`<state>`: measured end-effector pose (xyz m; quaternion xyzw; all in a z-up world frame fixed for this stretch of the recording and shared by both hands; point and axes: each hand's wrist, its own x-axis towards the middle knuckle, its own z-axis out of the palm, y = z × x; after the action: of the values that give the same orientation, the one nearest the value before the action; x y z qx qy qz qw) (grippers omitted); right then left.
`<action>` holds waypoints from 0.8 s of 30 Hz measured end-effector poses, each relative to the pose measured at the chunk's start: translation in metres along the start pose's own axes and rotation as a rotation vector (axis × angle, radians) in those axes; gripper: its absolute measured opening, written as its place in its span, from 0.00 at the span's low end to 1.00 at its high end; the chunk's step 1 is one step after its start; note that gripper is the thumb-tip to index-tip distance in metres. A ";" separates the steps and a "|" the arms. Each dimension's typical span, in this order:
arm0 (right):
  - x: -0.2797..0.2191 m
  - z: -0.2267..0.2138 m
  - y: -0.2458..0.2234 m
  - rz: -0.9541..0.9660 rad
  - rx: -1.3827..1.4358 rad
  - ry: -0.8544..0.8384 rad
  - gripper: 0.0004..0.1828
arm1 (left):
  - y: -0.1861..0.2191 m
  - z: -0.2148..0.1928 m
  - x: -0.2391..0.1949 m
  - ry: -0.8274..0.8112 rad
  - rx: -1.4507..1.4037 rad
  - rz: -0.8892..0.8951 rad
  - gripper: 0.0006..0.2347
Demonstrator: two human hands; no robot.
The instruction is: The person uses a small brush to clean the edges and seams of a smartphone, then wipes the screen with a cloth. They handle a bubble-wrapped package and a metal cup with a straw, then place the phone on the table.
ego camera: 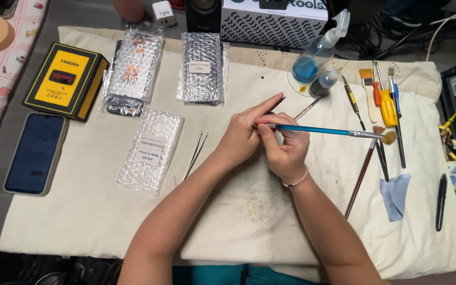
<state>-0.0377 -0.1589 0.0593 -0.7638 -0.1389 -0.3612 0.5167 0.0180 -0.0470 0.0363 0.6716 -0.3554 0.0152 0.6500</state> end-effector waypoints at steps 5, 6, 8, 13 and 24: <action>0.003 -0.001 -0.003 -0.008 0.037 -0.004 0.03 | 0.004 0.001 0.000 0.008 -0.016 -0.022 0.20; 0.003 -0.001 -0.007 -0.022 0.026 -0.040 0.03 | 0.008 -0.001 0.002 0.012 -0.005 -0.027 0.20; 0.000 0.000 -0.002 -0.021 0.021 -0.040 0.03 | 0.010 -0.001 0.002 0.011 -0.003 -0.034 0.20; -0.005 0.000 0.009 0.024 0.152 0.007 0.04 | 0.005 0.005 -0.005 0.021 -0.003 -0.055 0.19; -0.007 0.000 0.014 0.001 0.201 -0.014 0.05 | -0.015 0.008 -0.009 0.025 -0.013 -0.056 0.21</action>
<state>-0.0344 -0.1639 0.0454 -0.7108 -0.1777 -0.3399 0.5896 0.0153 -0.0517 0.0179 0.6768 -0.3283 0.0033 0.6589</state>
